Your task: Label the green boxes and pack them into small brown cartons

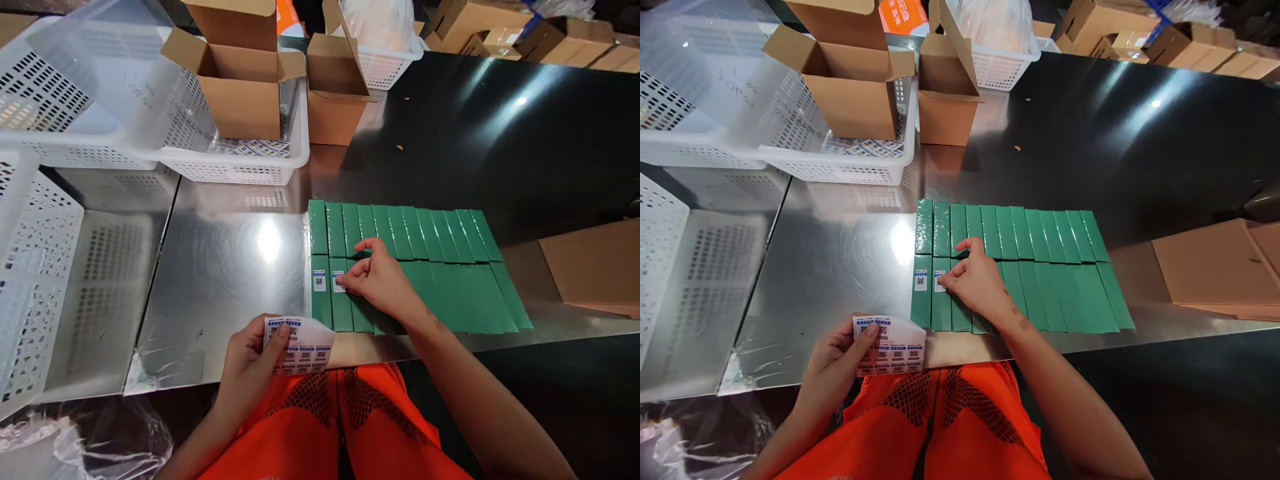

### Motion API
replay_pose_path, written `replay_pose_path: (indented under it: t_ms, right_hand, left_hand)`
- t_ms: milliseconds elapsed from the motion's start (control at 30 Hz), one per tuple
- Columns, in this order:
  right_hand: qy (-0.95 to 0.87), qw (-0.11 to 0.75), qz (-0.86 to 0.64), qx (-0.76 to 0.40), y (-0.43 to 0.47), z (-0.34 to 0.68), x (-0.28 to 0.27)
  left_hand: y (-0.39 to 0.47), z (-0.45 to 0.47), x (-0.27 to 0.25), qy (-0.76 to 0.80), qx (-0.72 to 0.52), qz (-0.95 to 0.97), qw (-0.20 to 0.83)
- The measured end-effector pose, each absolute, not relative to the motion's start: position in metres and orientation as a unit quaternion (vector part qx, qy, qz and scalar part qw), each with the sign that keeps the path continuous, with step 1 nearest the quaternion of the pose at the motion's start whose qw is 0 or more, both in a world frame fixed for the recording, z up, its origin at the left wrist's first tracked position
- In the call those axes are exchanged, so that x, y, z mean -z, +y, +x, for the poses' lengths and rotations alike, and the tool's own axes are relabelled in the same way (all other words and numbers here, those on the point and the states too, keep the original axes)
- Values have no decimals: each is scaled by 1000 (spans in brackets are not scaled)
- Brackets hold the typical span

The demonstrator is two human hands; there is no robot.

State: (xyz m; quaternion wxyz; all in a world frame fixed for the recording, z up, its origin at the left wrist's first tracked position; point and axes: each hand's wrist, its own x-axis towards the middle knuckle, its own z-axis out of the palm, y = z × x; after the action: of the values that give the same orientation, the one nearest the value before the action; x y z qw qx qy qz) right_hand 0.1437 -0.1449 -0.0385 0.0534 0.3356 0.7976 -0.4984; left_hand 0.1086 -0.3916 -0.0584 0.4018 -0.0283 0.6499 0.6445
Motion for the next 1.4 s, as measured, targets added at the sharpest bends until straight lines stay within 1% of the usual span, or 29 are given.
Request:
replay_pose_path:
  t_ms: [100,167,267,300,367,467,533,667,733,767,833,900,967,1033,1233,1300,1400]
  right_hand:
    - [866,48,330,372,-146,143,33]
    - [885,-2,304,352,-154,150,28]
    - [869,-120,226,423,-180,168,21]
    - [861,-147,195,445,-189,174,19]
    - [853,-159,151,474,-204,183,19]
    - [837,-121,141,515,-214,188,26]
    - [828,-121,130,532,-214,189,32]
    - [841,-227,35,489,-209,194,35]
    - [822,-240,25,515,-199,197,30]
    - [806,-231,52,543,-192,197,27]
    - [776,-185,149,585,-172,195,24]
    - [766,-99,233,591,-151,189,24]
    - [768,-9,263,584,-134,184,29]
    - [764,36,275,583,-124,179,35]
    - [749,38,312,584,-126,173,42]
    - [776,42,325,538,-127,170,40]
    - [850,35,331,408,-125,168,37]
  left_hand:
    - [-389,110,57,655,-640,-19,401]
    - [-388,111,57,661,-638,-10,394]
    - [-385,114,57,675,-634,3,376]
    - [-384,115,57,674,-638,2,373]
    - [-380,117,55,661,-651,-6,374]
    - [-374,120,50,664,-652,-4,366]
    - [-372,123,47,679,-643,7,354]
    - [-370,124,47,691,-633,14,348]
    - [-370,122,50,694,-629,1,350]
    - [-371,122,52,693,-628,-7,353]
    - [-373,120,55,689,-627,-18,362]
    - [-374,120,57,683,-629,-22,372]
    - [-374,122,57,679,-628,-21,379]
    - [-374,124,55,676,-629,-21,384]
    - [-372,127,52,674,-633,-26,380]
    - [-372,126,53,674,-633,-21,381]
    - [-371,125,53,681,-628,-6,377]
